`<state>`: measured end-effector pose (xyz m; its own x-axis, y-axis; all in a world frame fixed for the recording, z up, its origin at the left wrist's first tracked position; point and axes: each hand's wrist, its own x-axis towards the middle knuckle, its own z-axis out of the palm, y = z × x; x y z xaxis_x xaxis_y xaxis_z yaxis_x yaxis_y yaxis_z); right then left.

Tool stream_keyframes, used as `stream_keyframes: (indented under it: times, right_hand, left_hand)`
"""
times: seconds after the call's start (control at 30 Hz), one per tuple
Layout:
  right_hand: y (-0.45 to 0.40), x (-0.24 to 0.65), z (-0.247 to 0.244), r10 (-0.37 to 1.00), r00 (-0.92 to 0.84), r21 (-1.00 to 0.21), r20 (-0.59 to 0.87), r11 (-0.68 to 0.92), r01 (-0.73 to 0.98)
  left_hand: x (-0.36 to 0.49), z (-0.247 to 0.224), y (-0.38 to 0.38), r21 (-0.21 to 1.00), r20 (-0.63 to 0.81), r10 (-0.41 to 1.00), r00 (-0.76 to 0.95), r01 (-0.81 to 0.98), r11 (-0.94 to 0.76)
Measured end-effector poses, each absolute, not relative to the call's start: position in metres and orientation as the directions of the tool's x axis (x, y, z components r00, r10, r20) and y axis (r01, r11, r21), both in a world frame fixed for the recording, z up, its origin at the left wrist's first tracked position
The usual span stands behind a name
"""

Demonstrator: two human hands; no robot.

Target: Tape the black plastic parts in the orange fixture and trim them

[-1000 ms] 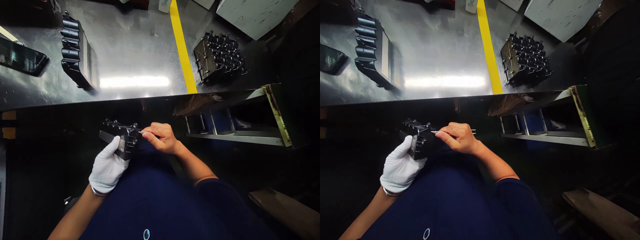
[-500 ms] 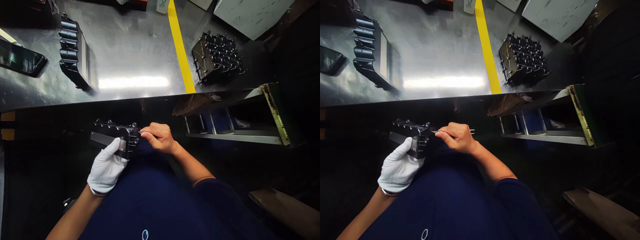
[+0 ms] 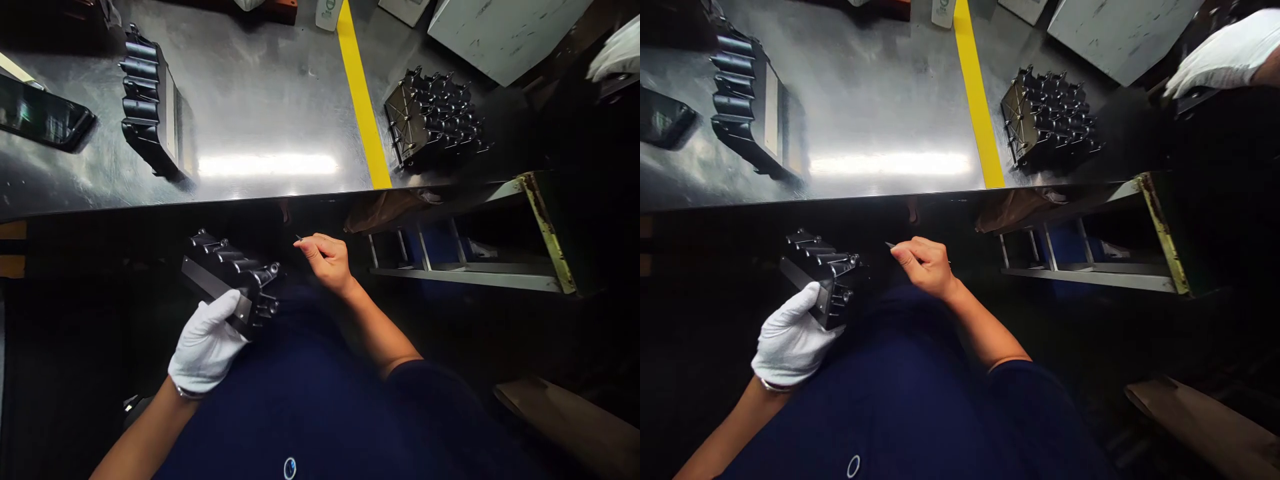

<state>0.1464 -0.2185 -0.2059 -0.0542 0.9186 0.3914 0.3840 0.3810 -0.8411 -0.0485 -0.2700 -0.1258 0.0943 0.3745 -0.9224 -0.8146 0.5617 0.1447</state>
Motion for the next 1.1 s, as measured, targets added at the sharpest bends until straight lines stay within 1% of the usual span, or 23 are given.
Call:
stream_keyframes:
  times: [0.07, 0.17, 0.23, 0.33, 0.4, 0.47, 0.67, 0.87, 1.0, 1.07, 1.1]
  right_hand:
    - [-0.226, 0.144, -0.198, 0.873, -0.173, -0.809, 0.455, 0.487, 0.330]
    - [-0.235, 0.135, -0.189, 0.808, -0.247, -0.756, 0.535, 0.588, 0.287]
    - [-0.236, 0.131, -0.188, 0.798, -0.251, -0.734, 0.547, 0.602, 0.315]
    - [-0.235, 0.129, -0.193, 0.796, -0.234, -0.703, 0.558, 0.604, 0.375]
    - [-0.234, 0.128, -0.197, 0.791, -0.205, -0.687, 0.576, 0.605, 0.404]
    - [-0.234, 0.126, -0.201, 0.797, -0.179, -0.686, 0.578, 0.592, 0.422]
    - [-0.231, 0.118, -0.214, 0.856, -0.194, -0.739, 0.479, 0.512, 0.438]
    - [-0.229, 0.111, -0.220, 0.893, -0.190, -0.768, 0.408, 0.448, 0.458]
    - [-0.229, 0.104, -0.223, 0.897, -0.140, -0.790, 0.420, 0.437, 0.430]
    - [-0.226, 0.105, -0.227, 0.922, -0.087, -0.817, 0.377, 0.376, 0.437]
    - [-0.224, 0.107, -0.229, 0.940, -0.027, -0.838, 0.341, 0.317, 0.444]
  left_hand:
    - [-0.049, -0.130, -0.265, 0.147, -0.921, 0.384, 0.065, -0.854, 0.498]
    - [-0.048, -0.137, -0.260, 0.111, -0.903, 0.419, 0.095, -0.890, 0.442]
    - [-0.047, -0.139, -0.260, 0.094, -0.888, 0.440, 0.130, -0.887, 0.452]
    - [-0.045, -0.137, -0.262, 0.124, -0.865, 0.483, 0.133, -0.877, 0.464]
    - [-0.044, -0.136, -0.263, 0.137, -0.865, 0.487, 0.124, -0.875, 0.465]
    - [-0.045, -0.137, -0.262, 0.127, -0.874, 0.470, 0.125, -0.874, 0.468]
    - [-0.053, -0.147, -0.263, 0.143, -0.881, 0.455, 0.133, -0.840, 0.523]
    - [-0.060, -0.155, -0.264, 0.166, -0.853, 0.499, 0.153, -0.826, 0.538]
    - [-0.060, -0.155, -0.262, 0.178, -0.846, 0.511, 0.151, -0.824, 0.538]
    - [-0.061, -0.153, -0.264, 0.191, -0.852, 0.509, 0.121, -0.835, 0.517]
    - [-0.062, -0.151, -0.267, 0.199, -0.858, 0.504, 0.104, -0.835, 0.513]
